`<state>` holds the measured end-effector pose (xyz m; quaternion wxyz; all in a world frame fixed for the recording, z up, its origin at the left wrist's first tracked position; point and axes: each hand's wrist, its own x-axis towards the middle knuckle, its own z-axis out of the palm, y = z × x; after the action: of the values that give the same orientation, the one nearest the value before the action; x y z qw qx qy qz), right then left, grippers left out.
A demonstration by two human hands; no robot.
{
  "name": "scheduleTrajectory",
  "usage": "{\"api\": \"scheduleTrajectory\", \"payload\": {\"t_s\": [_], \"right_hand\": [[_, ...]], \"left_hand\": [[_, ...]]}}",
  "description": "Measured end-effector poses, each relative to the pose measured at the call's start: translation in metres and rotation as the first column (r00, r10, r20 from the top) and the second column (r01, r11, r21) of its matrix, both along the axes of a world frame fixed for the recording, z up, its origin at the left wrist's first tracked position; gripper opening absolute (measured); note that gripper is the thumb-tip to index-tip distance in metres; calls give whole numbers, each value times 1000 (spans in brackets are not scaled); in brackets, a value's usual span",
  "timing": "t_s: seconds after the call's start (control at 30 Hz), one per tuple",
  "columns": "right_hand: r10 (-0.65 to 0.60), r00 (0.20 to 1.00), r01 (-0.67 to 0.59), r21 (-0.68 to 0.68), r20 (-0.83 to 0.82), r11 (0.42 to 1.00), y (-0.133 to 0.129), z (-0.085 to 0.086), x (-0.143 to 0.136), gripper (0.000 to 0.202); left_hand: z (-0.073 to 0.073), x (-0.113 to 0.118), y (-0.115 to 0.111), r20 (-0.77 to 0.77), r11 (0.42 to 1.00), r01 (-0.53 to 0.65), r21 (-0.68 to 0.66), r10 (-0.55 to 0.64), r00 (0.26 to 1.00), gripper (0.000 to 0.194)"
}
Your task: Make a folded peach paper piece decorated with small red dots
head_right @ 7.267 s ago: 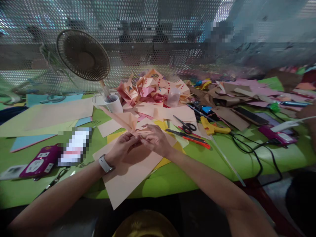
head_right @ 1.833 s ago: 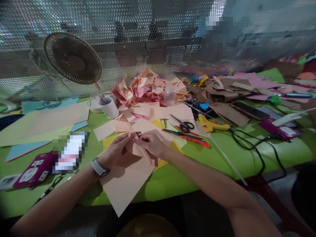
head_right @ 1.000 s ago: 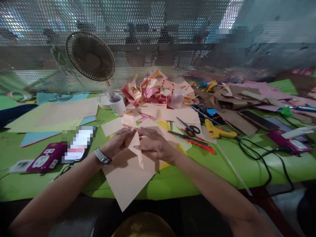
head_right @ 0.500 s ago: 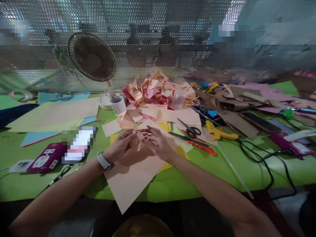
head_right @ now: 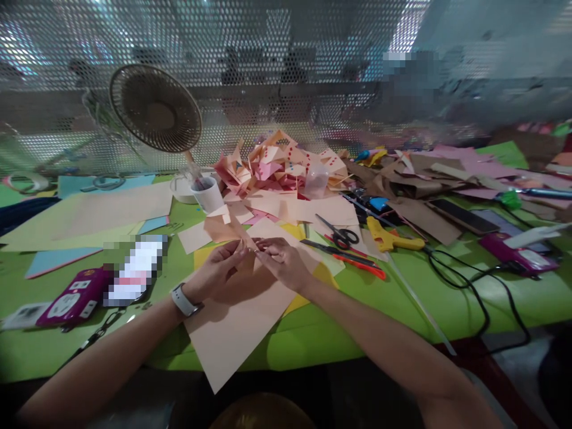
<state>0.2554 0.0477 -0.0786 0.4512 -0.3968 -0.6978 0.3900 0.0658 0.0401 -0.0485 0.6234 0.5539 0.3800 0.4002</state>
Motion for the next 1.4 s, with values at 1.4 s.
{"api": "scheduleTrajectory", "payload": {"t_s": [1.4], "right_hand": [[31,999,-31,-12,-12,999,-6,3,-5,36]], "left_hand": [[-4,6,-2,-62,994,-84,76,89,994,46]]}}
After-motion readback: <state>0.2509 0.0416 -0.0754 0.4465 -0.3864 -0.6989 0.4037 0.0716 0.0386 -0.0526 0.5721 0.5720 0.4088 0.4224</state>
